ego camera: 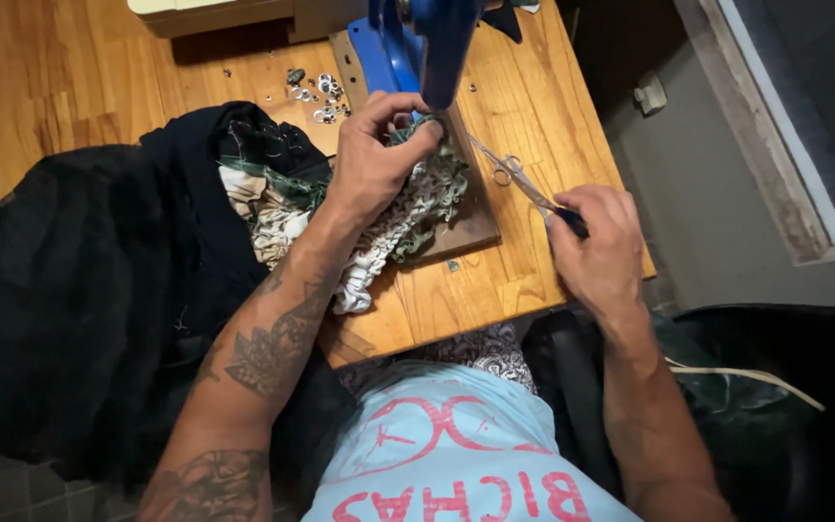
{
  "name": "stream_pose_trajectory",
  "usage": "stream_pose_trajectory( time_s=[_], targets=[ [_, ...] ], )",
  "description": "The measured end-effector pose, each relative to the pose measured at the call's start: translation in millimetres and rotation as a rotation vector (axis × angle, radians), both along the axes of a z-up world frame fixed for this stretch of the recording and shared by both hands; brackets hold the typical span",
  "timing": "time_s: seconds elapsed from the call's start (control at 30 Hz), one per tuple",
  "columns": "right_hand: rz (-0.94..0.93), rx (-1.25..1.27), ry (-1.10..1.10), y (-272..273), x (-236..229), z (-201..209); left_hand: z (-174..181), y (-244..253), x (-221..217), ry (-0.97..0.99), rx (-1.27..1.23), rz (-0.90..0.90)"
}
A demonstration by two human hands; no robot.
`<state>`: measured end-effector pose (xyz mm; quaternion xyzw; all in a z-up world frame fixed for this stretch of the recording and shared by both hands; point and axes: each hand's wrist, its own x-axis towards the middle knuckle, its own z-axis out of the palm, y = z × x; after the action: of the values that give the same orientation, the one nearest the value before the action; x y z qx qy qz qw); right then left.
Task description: Attaching metal studs to a garment using a manual press and trimming with scissors
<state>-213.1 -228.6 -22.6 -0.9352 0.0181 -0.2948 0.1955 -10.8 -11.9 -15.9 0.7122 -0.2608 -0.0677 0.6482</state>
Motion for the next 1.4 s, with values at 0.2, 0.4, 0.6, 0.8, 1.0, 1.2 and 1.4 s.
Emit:
stream_pose_trajectory(
  time_s=[0.2, 0.4, 0.6, 0.8, 1.0, 1.2, 1.4],
  targets=[
    [0.125, -0.049, 0.129, 3.3, 48.4, -4.8, -2.3, 0.6, -0.7, -0.016, -0.050, -0.003],
    [0.059, -0.106, 0.370, -0.3, 80.6, 1.2, -2.6, 1.3, -2.7, 0.086, 0.001, 0.011],
    [0.043, 0.049, 0.579, 4.5, 93.9, 14.6, 4.5, 3.1, -4.2, 0.167, -0.070, -0.038],
    [-0.038, 0.129, 0.620, 11.5, 115.9, 11.3, 4.6, 2.9, -1.9, 0.145, -0.034, -0.036],
    [-0.104, 0.150, 0.532, 21.3, 111.0, 19.0, 8.6, 4.5, -4.0, 0.138, -0.057, -0.041],
    [-0.040, 0.340, 0.271, 7.0, 103.2, -14.9, -6.5, -0.1, 2.8, 0.133, -0.067, -0.043],
    [0.118, 0.428, -0.068, 15.2, 91.1, -5.9, -24.8, -8.6, -0.7, -0.004, -0.284, 0.054]
  ],
)
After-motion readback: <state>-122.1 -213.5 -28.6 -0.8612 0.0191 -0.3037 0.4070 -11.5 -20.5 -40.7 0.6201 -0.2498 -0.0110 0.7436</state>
